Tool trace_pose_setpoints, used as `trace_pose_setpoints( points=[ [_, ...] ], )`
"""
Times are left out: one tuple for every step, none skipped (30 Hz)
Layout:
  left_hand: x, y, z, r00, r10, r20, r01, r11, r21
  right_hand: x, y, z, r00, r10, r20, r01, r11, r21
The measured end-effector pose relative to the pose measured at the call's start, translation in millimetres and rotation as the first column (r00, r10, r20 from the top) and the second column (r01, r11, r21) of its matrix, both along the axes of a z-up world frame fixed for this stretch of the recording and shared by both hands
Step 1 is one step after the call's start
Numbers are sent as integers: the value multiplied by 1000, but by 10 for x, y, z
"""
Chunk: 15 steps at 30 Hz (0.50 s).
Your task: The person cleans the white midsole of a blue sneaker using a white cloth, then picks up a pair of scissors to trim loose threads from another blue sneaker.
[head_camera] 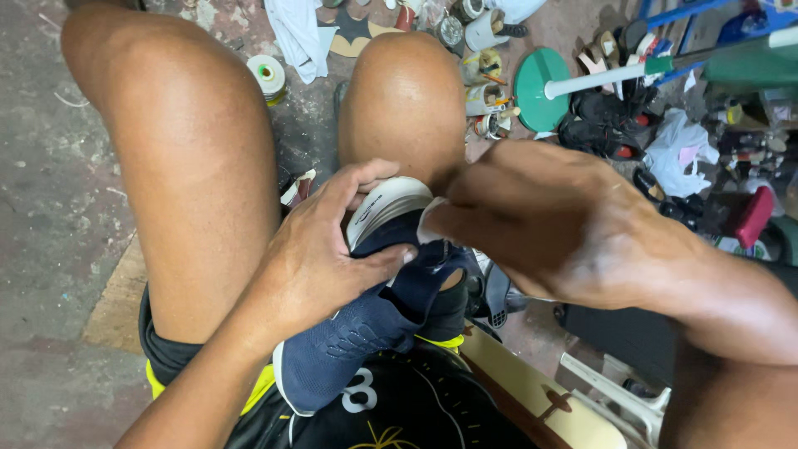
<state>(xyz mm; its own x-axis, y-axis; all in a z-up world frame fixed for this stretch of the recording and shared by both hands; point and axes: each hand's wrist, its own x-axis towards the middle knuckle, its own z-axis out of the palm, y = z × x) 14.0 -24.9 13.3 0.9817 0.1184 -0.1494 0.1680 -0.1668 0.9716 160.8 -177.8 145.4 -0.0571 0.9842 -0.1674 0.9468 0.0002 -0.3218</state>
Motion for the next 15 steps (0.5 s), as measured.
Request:
trace_pose_setpoints(
  points=[
    [-17,4,4,999,-1,-39,0,1000,-28,0,-16,4,995,-65,-73,66,998,19],
    [-30,-1,8,997,-3,-78,-2,998,-57,2,-24,-13,981,-127,-147,133,991,31],
    [-21,17,2,994,-26,-108,17,996,-83,-17,-21,-87,987,-90,-134,96,995,35],
    [-12,23,2,994,-20,-106,11,996,-90,-34,0,-192,991,-53,-120,58,998,39],
    [-9,11,12,994,-20,-105,9,995,-101,-50,2,-260,994,-20,-107,25,999,38],
    [-8,-1,20,994,-19,-103,7,994,-111,-79,-1,-311,998,45,-43,-44,999,25],
    [-10,-16,21,998,-16,-60,10,995,-98,-104,14,-375,993,121,20,-121,993,6],
    [-12,-25,17,1000,-15,-16,13,996,-84,-109,25,-407,977,196,81,-196,981,-18],
    [-15,-32,16,1000,-10,26,12,997,-71,-91,31,-408,969,228,97,-229,973,6],
    [-16,-31,13,999,-15,30,17,998,-63,-72,43,-403,959,258,115,-263,964,29],
    [-14,-27,7,999,-18,32,19,998,-56,-50,55,-384,948,290,131,-299,953,51],
    [-18,-25,6,999,-21,34,22,999,-48,-42,67,-357,934,314,169,-323,946,29],
    [-14,-27,12,1000,-16,26,17,998,-53,-27,85,-326,917,338,212,-347,938,5],
    [-12,-31,23,1000,-11,18,12,998,-59,-12,105,-297,897,362,253,-369,929,-20],
    [-6,-37,32,1000,-10,11,11,998,-66,-5,119,-272,883,377,281,-387,922,-21]
  ],
)
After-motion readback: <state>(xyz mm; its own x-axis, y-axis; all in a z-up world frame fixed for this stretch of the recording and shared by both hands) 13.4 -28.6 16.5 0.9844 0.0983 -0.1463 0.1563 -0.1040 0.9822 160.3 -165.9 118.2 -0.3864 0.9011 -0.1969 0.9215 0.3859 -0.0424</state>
